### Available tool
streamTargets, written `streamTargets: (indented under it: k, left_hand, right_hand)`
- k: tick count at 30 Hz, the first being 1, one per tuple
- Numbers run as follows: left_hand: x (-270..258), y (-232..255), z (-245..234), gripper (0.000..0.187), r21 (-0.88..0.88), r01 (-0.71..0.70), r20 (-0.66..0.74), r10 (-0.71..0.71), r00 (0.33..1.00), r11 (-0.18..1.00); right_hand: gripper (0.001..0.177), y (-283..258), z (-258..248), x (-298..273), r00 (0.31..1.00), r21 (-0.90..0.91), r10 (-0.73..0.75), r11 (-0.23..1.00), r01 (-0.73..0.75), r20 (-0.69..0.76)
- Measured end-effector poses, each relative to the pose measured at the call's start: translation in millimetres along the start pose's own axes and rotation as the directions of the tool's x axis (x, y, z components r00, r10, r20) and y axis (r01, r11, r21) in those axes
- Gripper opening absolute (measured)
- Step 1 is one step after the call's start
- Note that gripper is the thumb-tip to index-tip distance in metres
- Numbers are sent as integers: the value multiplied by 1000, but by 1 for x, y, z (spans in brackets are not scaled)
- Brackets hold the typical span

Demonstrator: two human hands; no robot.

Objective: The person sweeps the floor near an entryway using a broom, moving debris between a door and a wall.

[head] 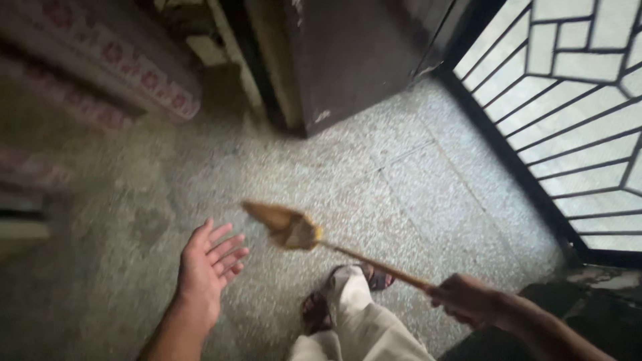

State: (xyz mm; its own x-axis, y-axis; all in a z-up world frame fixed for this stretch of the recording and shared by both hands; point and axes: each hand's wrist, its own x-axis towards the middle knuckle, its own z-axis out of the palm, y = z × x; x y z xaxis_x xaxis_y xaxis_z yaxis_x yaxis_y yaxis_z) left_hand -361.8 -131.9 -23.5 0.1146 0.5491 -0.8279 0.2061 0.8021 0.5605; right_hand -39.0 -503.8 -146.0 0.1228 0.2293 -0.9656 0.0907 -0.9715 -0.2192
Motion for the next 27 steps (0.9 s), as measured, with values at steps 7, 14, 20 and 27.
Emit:
streamTargets:
  k: [7, 14, 20, 27]
  left_hand:
    - [-38, -46, -58, 68, -25, 10, -74, -12, 997, 1000]
    - [-52, -61, -85, 66, -128, -3, -70, -6, 998, 992]
    - [-50, -66, -110, 65, -211, -25, -50, 15, 999, 977]
    - [-54, -75, -145, 64, -208, -6, -52, -5, 999, 978]
  right_hand:
    - [51, 136, -27, -30, 391, -421, -920, 341, 841, 36]
    - [46, 164, -34, -38, 958, 321, -145, 921, 222, -246]
    - [53, 144, -9, -15, 950, 570, 4, 801, 183, -311]
    - [53, 57, 53, -21, 955, 521, -23, 834, 181, -295]
